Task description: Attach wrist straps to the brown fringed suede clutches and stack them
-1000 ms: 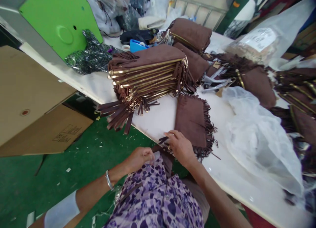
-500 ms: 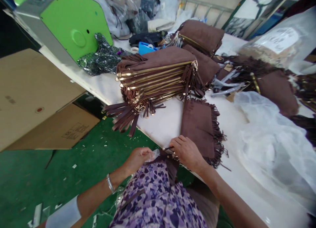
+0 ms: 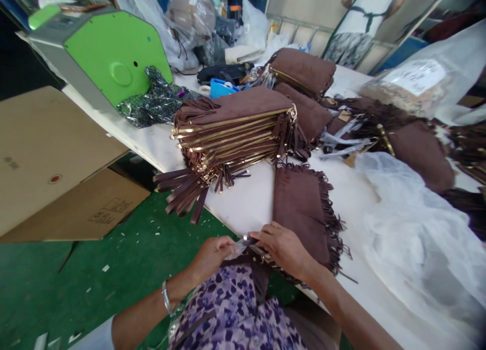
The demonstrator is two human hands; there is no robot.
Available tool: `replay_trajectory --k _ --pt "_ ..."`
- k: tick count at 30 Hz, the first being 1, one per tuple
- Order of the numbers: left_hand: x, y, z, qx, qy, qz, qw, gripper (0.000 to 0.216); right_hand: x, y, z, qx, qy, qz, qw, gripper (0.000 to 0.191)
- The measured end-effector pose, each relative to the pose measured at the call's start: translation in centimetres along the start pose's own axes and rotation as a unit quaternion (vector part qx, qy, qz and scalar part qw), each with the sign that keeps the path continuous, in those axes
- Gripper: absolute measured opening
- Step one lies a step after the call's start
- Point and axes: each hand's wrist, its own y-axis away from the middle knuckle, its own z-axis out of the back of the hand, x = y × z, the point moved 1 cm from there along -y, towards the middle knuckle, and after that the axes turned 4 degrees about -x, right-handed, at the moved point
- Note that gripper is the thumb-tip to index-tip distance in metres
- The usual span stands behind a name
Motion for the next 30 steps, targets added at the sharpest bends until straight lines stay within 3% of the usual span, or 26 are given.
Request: replay_trajectory --k 13,21,30 --pt "0.4 0.1 0.0 0.007 0.066 0.035 0.997 0.026 0.6 0.1 0.0 -0.008 0.023 -0.009 1.0 0.029" --pt "-0.7 0.2 -0.4 -0.039 0.022 0.019 0.999 0.025 0.7 0.2 0.1 -0.002 0.063 0.008 0.998 0.032" --pt "-1.1 0.7 -0.5 -0.047 -0.042 -0.025 0.998 0.028 0.3 0.2 -0.2 0.016 0.067 0.02 0.997 0.033"
